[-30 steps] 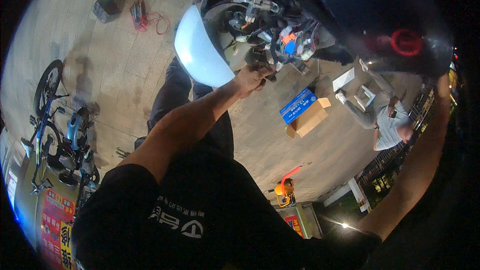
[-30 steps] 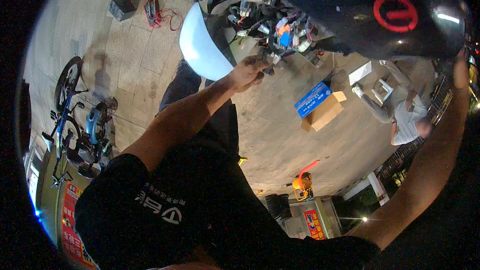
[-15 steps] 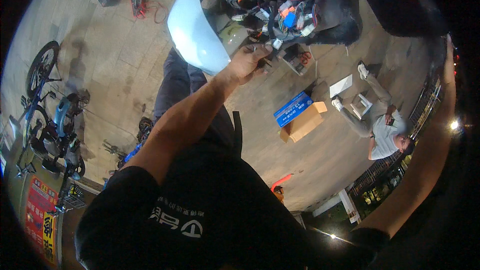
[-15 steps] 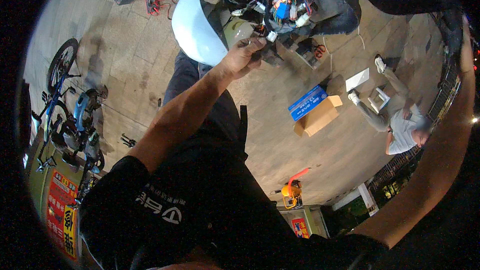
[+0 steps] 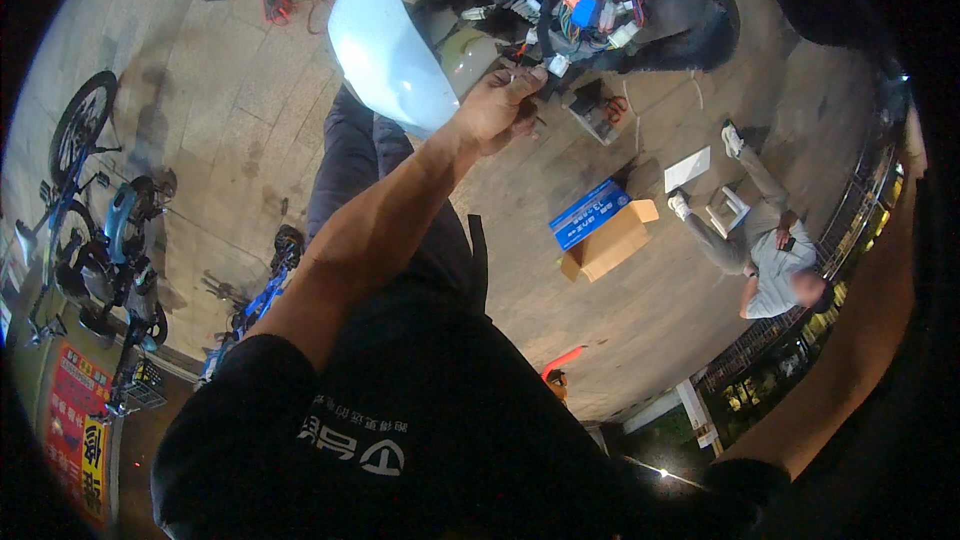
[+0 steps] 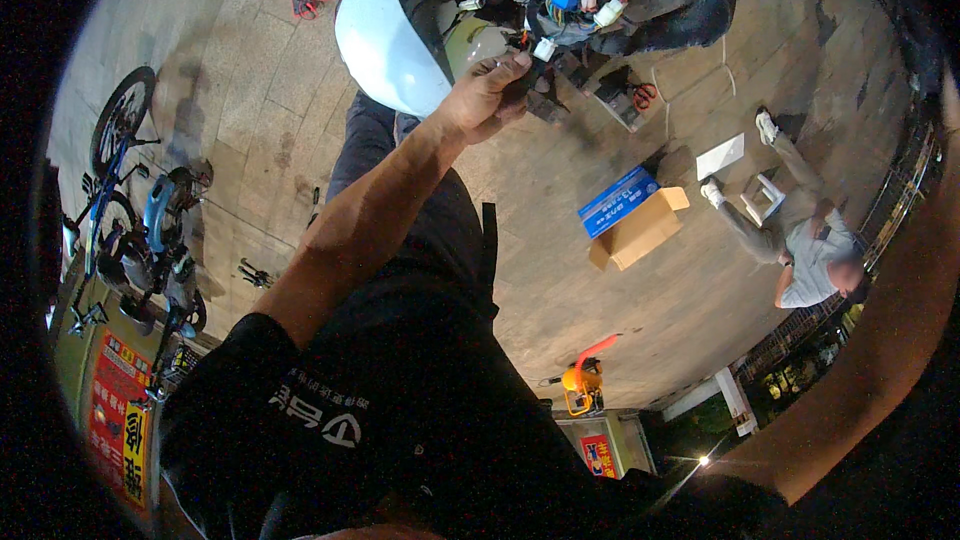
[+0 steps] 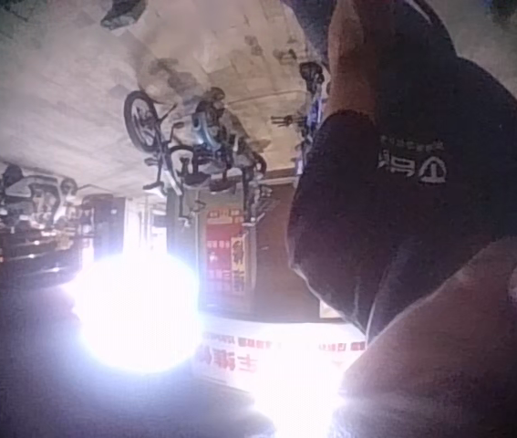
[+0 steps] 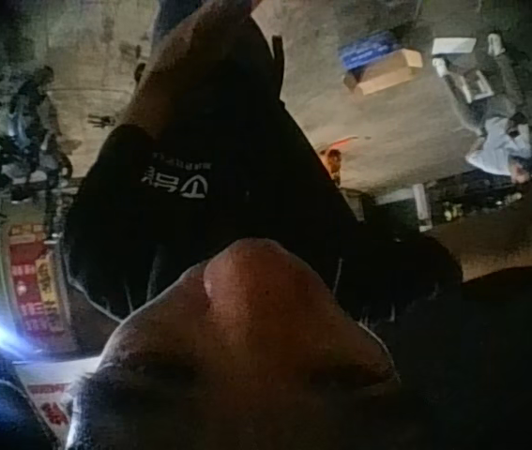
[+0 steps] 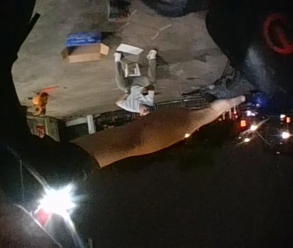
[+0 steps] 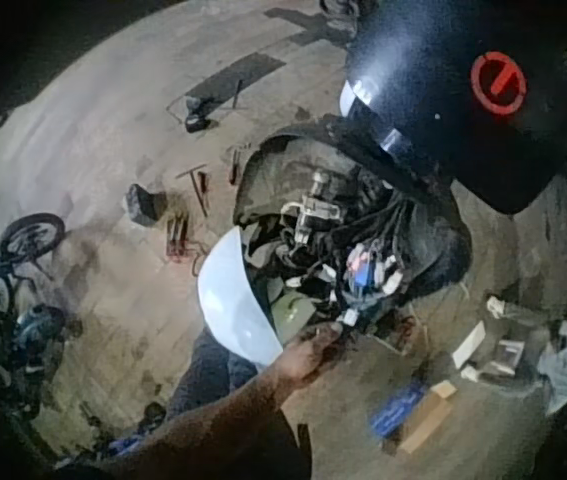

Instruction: The person works on the exposed wiring of a motorcycle, connecting and disconnecting electrical connectors, retrieving a small component from a shelf, and using a multimeter to test the circuit. The person manipulates wires and connectors by hand and uses a multimeter to measure electrical values.

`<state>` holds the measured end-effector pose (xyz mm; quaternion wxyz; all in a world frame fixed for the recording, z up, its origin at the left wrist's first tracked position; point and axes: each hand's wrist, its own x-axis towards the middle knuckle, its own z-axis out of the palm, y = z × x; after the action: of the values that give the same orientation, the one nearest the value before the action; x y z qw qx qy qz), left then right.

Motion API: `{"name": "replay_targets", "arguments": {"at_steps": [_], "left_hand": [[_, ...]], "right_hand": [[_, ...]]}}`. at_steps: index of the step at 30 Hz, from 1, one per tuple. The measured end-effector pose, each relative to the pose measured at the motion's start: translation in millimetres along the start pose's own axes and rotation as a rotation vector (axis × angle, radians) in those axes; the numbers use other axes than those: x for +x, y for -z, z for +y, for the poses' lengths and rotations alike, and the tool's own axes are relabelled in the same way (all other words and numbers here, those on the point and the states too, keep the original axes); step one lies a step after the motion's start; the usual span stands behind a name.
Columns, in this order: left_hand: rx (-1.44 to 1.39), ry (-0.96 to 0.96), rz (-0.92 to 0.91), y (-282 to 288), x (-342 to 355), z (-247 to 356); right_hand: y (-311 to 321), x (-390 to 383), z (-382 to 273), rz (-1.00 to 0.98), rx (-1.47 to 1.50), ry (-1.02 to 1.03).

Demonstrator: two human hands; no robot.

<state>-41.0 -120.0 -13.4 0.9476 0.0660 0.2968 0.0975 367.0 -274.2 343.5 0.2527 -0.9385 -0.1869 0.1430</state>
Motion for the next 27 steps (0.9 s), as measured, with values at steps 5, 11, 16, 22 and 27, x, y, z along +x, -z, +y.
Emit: {"name": "replay_targets", "arguments": {"at_steps": [5, 11, 16, 22, 27], "left_hand": [[0.004, -0.022, -0.033, -0.8, 0.6, 0.0], [0.011, -0.052, -0.017, -5.6, 0.5, 0.1], [0.026, -0.041, -0.058, -10.3, -4.5, 2.3], [0.074, -0.069, -0.042, -5.3, -1.1, 1.2], [0.13, -0.064, -0.059, 2.8, 5.7, 2.9]], "right_hand": [[22.1, -24.3, 17.7, 0.031, -0.038, -0.004], [38.2, -46.7, 38.4, 0.054, -0.061, -0.011], [34.2, -47.9, 51.4, 0.064, -0.063, -0.002], [9.6, -26.4, 67.4, 0.067, -0.051, 0.027], [-54.5, -20.1, 60.5, 0.234, -0.215, 0.265]]}}
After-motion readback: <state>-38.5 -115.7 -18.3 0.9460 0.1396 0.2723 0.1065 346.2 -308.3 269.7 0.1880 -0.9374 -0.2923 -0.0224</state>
